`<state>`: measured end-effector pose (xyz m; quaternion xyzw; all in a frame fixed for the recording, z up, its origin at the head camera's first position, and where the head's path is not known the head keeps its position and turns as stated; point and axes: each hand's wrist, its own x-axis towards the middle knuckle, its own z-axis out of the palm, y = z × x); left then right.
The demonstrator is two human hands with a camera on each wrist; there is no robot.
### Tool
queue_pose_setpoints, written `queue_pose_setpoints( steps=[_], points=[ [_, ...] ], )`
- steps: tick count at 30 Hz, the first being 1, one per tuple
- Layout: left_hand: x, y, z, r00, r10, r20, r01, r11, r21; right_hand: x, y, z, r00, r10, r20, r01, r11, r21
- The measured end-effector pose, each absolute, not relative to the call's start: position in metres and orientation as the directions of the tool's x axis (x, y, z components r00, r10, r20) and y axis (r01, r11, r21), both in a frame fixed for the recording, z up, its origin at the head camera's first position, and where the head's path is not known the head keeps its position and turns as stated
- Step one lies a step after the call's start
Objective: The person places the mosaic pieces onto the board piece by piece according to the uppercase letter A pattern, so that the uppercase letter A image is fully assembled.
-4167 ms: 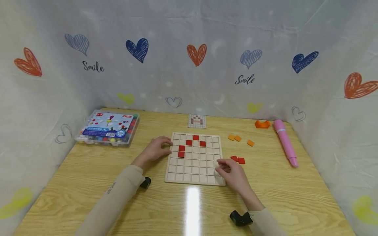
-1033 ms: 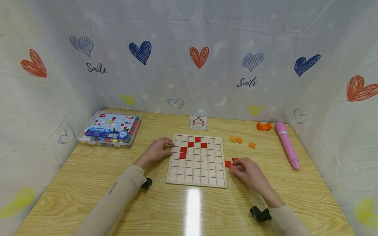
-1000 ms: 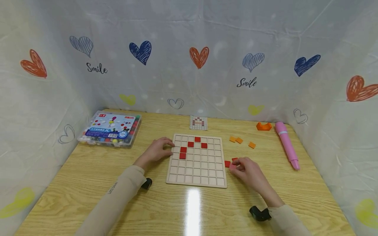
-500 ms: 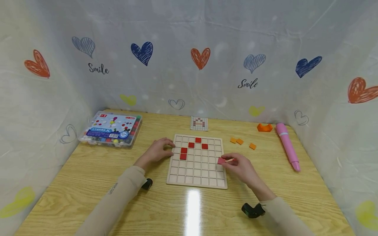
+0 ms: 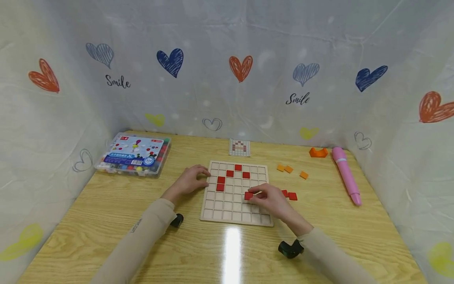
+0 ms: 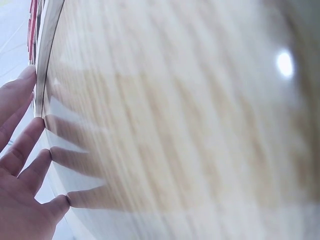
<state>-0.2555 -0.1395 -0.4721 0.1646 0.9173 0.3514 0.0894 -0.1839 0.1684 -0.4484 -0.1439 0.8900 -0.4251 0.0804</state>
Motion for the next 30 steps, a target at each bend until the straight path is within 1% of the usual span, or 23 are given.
queue_pose_setpoints(
  steps=[3,8,19,26,30],
  points=[
    [-0.256,-0.14,-0.472,-0.932,0.358,-0.049,0.236,0.705,0.669,-0.187,0.158,-0.45,-0.927,-0.374,-0.03,-0.219,0.604,-0.766],
    [-0.254,-0.139,-0.469,-0.932,0.356,-0.061,0.227,0.709,0.668,-0.191,0.14,-0.454,-0.919,-0.393,-0.038,-0.226,0.602,-0.766],
    [-0.256,-0.14,-0.472,-0.931,0.361,-0.047,0.238,0.701,0.673,-0.205,0.108,-0.459,-0.909,-0.406,-0.099,-0.183,0.6,-0.778],
    [-0.257,-0.14,-0.473,-0.931,0.362,-0.047,0.238,0.701,0.672,-0.21,0.098,-0.46,-0.898,-0.429,-0.095,-0.21,0.61,-0.764],
    [-0.258,-0.141,-0.473,-0.927,0.374,-0.032,0.262,0.704,0.66,-0.211,0.095,-0.461,-0.894,-0.44,-0.08,-0.241,0.626,-0.742]
  ],
)
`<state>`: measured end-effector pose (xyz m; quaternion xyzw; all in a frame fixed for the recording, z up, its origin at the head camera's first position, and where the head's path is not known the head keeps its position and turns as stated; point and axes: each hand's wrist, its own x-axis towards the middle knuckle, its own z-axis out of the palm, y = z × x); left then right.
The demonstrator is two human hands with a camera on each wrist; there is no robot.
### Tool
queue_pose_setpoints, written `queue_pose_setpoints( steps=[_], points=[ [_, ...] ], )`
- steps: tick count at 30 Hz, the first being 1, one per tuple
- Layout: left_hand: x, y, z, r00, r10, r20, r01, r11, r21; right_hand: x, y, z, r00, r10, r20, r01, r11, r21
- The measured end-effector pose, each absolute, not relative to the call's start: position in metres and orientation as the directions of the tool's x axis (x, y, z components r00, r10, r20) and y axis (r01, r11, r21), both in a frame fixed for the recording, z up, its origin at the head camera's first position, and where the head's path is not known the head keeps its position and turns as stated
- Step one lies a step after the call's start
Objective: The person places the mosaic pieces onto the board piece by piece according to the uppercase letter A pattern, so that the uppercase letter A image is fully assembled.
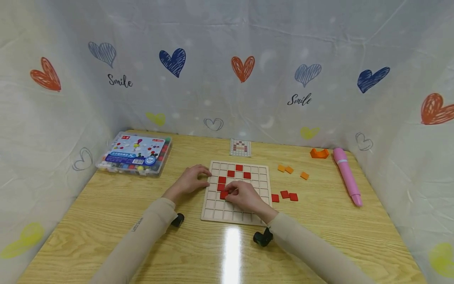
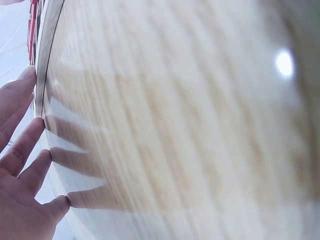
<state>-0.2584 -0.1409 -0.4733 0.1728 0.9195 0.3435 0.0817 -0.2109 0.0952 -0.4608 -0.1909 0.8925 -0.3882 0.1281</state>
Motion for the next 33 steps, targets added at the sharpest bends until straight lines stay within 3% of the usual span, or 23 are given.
queue_pose_setpoints(
  steps=[18,33],
  points=[
    [-0.257,-0.141,-0.472,-0.927,0.374,-0.039,0.256,0.703,0.664,-0.211,0.082,-0.459,-0.846,-0.531,0.039,-0.457,0.685,-0.567],
    [-0.257,-0.14,-0.472,-0.931,0.36,-0.054,0.232,0.703,0.673,-0.21,0.076,-0.458,-0.852,-0.523,0.044,-0.464,0.712,-0.527]
  ],
)
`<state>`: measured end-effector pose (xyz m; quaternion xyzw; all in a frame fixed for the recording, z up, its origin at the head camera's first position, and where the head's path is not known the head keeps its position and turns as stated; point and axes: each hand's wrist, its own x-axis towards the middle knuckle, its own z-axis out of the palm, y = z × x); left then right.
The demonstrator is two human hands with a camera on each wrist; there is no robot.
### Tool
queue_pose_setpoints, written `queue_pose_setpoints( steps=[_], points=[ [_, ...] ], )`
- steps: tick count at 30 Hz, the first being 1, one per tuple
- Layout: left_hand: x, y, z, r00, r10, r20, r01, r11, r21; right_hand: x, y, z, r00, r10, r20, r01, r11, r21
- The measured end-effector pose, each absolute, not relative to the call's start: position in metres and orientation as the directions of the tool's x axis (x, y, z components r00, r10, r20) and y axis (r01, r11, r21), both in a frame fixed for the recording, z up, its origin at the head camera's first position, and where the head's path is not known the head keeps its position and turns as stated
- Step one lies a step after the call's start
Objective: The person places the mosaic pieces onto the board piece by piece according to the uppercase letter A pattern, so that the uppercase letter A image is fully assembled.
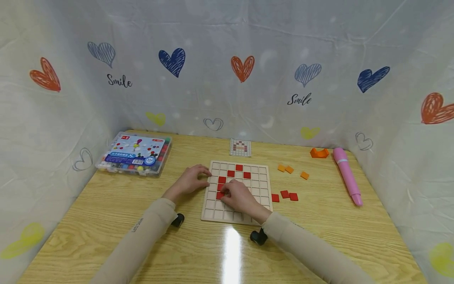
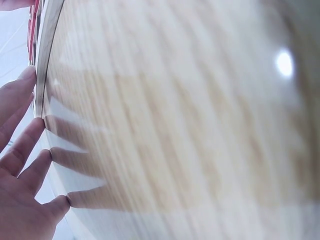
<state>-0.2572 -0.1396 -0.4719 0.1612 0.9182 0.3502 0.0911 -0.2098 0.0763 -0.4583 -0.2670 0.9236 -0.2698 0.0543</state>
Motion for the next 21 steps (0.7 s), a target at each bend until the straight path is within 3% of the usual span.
queue_pose_setpoints(
  steps=[8,15,21],
  points=[
    [-0.257,-0.14,-0.47,-0.931,0.361,-0.054,0.235,0.706,0.668,-0.208,0.085,-0.452,-0.884,-0.467,0.036,-0.382,0.674,-0.633],
    [-0.258,-0.141,-0.474,-0.93,0.362,-0.057,0.233,0.704,0.671,-0.198,0.114,-0.44,-0.96,-0.279,0.012,-0.186,0.606,-0.773],
    [-0.259,-0.141,-0.475,-0.93,0.364,-0.053,0.235,0.7,0.674,-0.192,0.157,-0.44,-0.987,-0.158,0.036,-0.125,0.605,-0.786]
  ],
)
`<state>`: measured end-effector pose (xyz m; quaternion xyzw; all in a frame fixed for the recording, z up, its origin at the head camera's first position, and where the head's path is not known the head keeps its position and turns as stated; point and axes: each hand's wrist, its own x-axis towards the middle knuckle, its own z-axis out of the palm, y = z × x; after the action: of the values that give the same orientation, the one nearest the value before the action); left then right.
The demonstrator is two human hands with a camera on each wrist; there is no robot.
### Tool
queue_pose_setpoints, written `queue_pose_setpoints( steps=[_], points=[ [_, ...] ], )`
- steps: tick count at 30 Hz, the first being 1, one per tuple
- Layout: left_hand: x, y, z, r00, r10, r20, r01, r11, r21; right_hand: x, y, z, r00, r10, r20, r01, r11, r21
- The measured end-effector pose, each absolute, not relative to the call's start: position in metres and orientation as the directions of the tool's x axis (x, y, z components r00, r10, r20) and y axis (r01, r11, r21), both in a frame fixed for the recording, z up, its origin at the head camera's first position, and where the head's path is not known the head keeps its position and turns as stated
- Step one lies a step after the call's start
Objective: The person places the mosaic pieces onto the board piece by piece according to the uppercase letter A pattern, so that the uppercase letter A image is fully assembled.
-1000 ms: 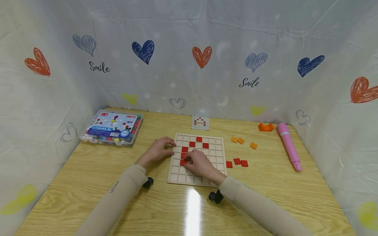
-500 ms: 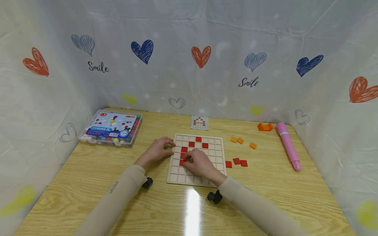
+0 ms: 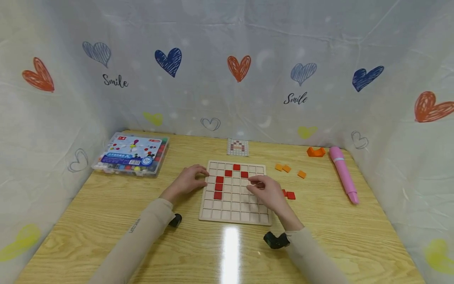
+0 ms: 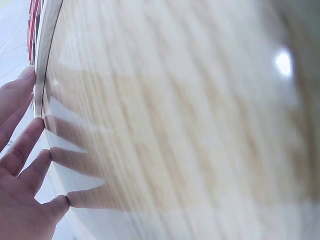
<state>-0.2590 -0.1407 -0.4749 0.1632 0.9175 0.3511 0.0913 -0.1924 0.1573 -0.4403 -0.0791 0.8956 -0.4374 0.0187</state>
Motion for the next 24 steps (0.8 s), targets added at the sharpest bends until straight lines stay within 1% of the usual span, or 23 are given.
queue_pose_setpoints(
  steps=[4,10,13,18,24],
  points=[
    [-0.259,-0.141,-0.476,-0.931,0.361,-0.056,0.232,0.703,0.673,-0.189,0.192,-0.446,-0.996,-0.089,0.004,-0.059,0.62,-0.782],
    [-0.257,-0.14,-0.476,-0.93,0.362,-0.062,0.226,0.697,0.68,-0.184,0.252,-0.452,-0.998,-0.004,-0.06,0.046,0.586,-0.809],
    [-0.258,-0.141,-0.476,-0.93,0.364,-0.055,0.231,0.692,0.684,-0.181,0.277,-0.455,-0.997,0.03,-0.066,0.071,0.617,-0.784],
    [-0.259,-0.142,-0.477,-0.926,0.376,-0.04,0.251,0.689,0.68,-0.177,0.302,-0.458,-0.996,0.026,-0.085,0.08,0.688,-0.722],
    [-0.259,-0.143,-0.477,-0.924,0.381,-0.039,0.253,0.684,0.685,-0.175,0.314,-0.463,-0.996,-0.015,-0.088,0.048,0.744,-0.666]
  ],
)
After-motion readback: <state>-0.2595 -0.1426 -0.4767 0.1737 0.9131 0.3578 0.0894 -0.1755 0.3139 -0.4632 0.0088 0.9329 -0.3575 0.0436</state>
